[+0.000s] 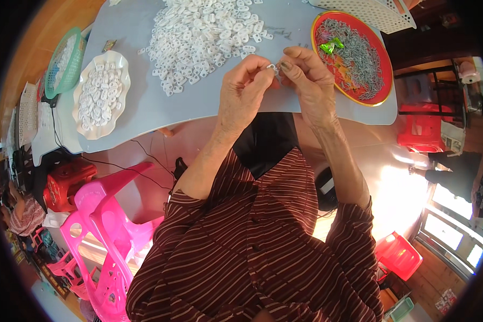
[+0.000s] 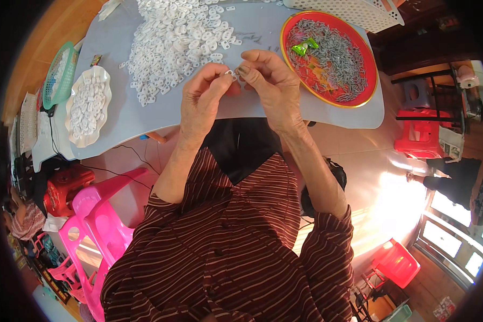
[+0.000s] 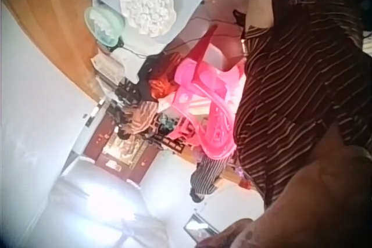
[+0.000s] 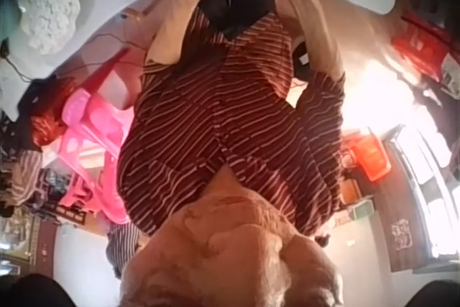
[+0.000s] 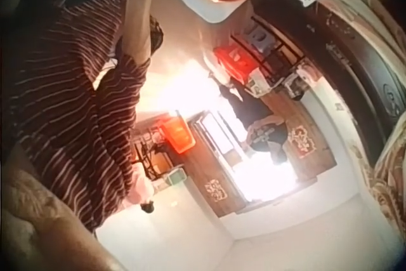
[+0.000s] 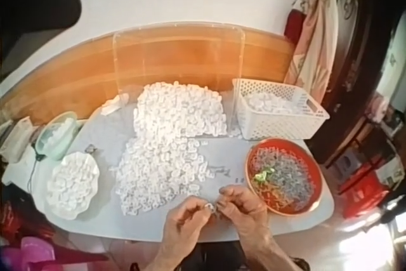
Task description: Assembling small white plastic clips by inserting metal pins into them.
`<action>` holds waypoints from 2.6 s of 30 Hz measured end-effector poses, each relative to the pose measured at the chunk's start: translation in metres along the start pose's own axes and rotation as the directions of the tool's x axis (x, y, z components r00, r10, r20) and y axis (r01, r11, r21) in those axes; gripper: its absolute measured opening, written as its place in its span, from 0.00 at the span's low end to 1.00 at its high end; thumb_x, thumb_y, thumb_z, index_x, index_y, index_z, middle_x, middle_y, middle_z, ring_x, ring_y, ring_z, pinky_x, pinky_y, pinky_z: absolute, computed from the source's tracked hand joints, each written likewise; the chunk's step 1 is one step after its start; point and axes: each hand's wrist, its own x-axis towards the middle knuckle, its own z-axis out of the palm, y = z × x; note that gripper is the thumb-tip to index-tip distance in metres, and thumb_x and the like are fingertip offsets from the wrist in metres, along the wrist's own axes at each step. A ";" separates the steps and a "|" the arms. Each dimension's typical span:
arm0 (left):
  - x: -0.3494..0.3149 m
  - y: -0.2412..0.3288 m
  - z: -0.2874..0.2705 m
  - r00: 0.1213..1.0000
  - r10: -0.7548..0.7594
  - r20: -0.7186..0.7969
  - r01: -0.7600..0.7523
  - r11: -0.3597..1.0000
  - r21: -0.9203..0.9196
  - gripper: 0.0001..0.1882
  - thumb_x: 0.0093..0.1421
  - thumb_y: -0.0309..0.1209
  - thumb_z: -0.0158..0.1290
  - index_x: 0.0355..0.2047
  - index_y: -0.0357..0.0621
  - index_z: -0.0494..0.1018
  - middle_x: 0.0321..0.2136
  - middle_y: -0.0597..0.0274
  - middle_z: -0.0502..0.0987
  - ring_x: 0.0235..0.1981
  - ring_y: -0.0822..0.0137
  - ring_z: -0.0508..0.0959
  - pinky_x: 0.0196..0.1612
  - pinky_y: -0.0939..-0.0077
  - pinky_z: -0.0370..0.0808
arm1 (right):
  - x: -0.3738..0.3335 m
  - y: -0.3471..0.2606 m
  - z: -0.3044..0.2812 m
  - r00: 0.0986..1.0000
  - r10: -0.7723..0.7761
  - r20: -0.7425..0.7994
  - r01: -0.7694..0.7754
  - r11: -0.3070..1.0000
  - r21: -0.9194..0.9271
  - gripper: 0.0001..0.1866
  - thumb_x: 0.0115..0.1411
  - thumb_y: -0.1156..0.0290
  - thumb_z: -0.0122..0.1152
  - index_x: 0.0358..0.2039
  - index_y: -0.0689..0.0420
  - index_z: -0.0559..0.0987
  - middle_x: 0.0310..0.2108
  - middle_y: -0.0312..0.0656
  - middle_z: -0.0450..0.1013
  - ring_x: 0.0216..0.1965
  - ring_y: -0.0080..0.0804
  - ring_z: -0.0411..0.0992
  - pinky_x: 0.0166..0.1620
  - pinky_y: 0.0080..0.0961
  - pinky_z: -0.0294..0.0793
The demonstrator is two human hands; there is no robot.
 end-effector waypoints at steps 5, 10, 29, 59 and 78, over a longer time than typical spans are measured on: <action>0.000 -0.003 0.002 1.000 0.006 -0.006 -0.005 1.000 0.009 0.05 0.61 0.27 0.48 0.29 0.40 0.71 0.19 0.73 0.72 0.19 0.87 0.59 0.21 0.89 0.55 | 0.000 0.002 0.001 1.000 -0.009 -0.023 0.009 1.000 0.007 0.13 0.57 0.77 0.61 0.44 0.60 0.75 0.32 0.33 0.74 0.33 0.16 0.71 0.39 0.14 0.70; -0.001 -0.002 0.005 1.000 0.017 -0.016 -0.016 1.000 0.011 0.05 0.61 0.27 0.48 0.29 0.40 0.70 0.19 0.73 0.71 0.19 0.86 0.60 0.21 0.89 0.56 | -0.001 0.003 0.000 1.000 -0.026 -0.006 0.026 1.000 -0.003 0.13 0.57 0.78 0.60 0.44 0.60 0.75 0.32 0.34 0.74 0.34 0.17 0.71 0.40 0.15 0.71; -0.001 0.000 0.002 0.998 -0.036 0.043 0.030 0.991 0.131 0.05 0.60 0.28 0.50 0.28 0.40 0.70 0.17 0.75 0.68 0.18 0.86 0.61 0.19 0.89 0.56 | 0.000 0.001 -0.010 0.999 -0.024 0.042 0.028 0.994 -0.105 0.08 0.58 0.78 0.59 0.40 0.62 0.77 0.30 0.32 0.73 0.32 0.17 0.71 0.40 0.14 0.71; 0.032 0.023 -0.036 0.845 0.469 0.259 -0.461 0.390 0.797 0.06 0.56 0.24 0.51 0.34 0.39 0.73 0.30 0.54 0.72 0.35 0.61 0.71 0.42 0.67 0.70 | -0.010 -0.010 0.001 0.999 0.021 0.047 -0.017 0.996 -0.090 0.07 0.62 0.71 0.56 0.34 0.63 0.73 0.30 0.41 0.75 0.29 0.20 0.71 0.34 0.16 0.72; 0.072 0.012 -0.040 0.837 0.151 0.526 -0.546 0.164 0.822 0.09 0.49 0.20 0.55 0.32 0.38 0.70 0.49 0.58 0.65 0.55 0.53 0.60 0.54 0.62 0.65 | -0.010 -0.003 -0.004 0.994 -0.071 0.089 0.081 0.989 -0.123 0.06 0.62 0.73 0.54 0.34 0.63 0.74 0.26 0.38 0.73 0.25 0.17 0.67 0.30 0.15 0.70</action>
